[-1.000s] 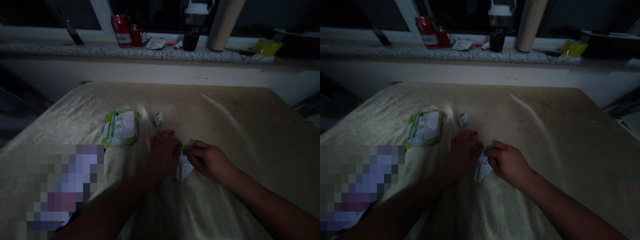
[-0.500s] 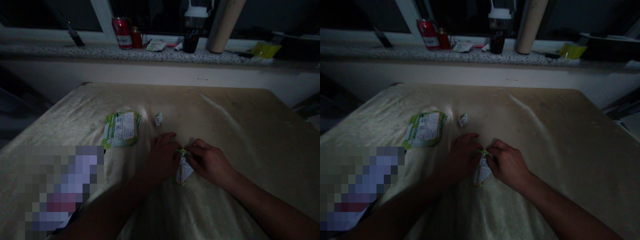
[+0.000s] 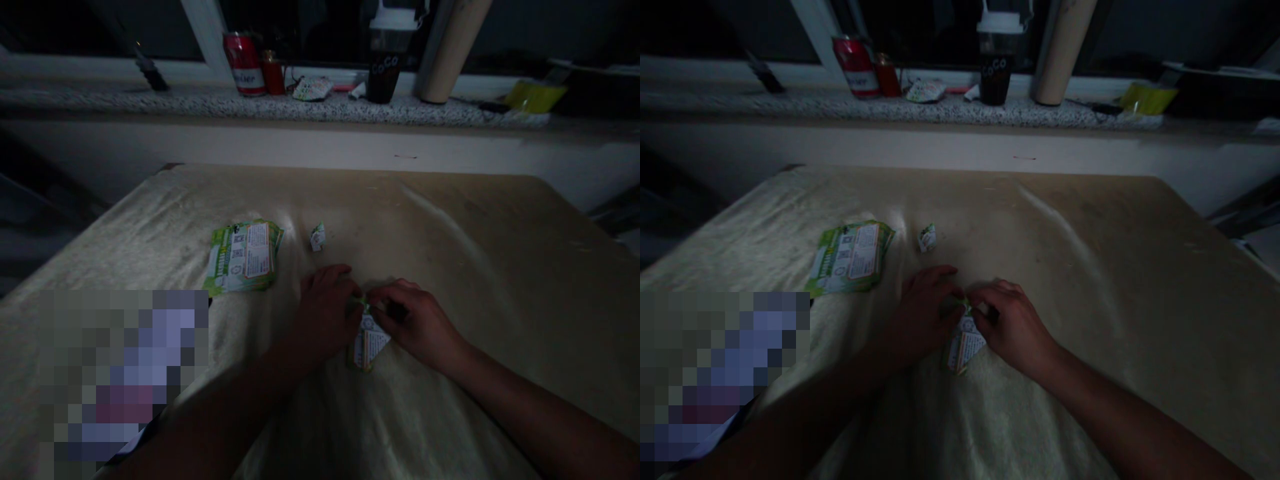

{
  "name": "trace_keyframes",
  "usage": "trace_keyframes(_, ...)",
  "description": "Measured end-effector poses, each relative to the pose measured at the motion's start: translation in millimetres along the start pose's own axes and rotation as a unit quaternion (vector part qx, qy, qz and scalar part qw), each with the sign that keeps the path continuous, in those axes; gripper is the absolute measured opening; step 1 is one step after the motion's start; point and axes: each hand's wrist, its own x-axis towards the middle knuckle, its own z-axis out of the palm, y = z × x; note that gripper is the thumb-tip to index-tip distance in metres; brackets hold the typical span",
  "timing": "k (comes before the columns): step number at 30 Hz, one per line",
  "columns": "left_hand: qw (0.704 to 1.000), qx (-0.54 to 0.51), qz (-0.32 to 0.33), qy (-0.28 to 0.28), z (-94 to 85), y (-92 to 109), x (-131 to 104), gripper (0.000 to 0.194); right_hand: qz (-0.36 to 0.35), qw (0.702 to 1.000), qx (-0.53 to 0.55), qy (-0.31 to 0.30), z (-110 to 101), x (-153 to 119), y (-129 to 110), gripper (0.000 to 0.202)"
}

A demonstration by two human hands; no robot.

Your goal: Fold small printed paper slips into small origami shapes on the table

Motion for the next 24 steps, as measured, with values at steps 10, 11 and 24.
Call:
trace_keyframes(10,1.0,-0.006,-0.015,-0.004,-1.6,1.2,0.6,0.016,-0.081,0.996,-0.025,-0.002,-0.6,-2.5,4.7,0.014)
trace_keyframes(11,1.0,-0.007,-0.013,-0.004,-1.4,1.0,0.4,0.015,-0.095,0.995,-0.033,-0.008,-1.1,-2.8,5.0,0.015)
trace_keyframes(24,0.999,0.013,0.041,-0.024,-7.2,-1.7,-0.7,0.014,-0.153,0.982,-0.104,-0.038,-2.6,-4.9,7.2,0.014)
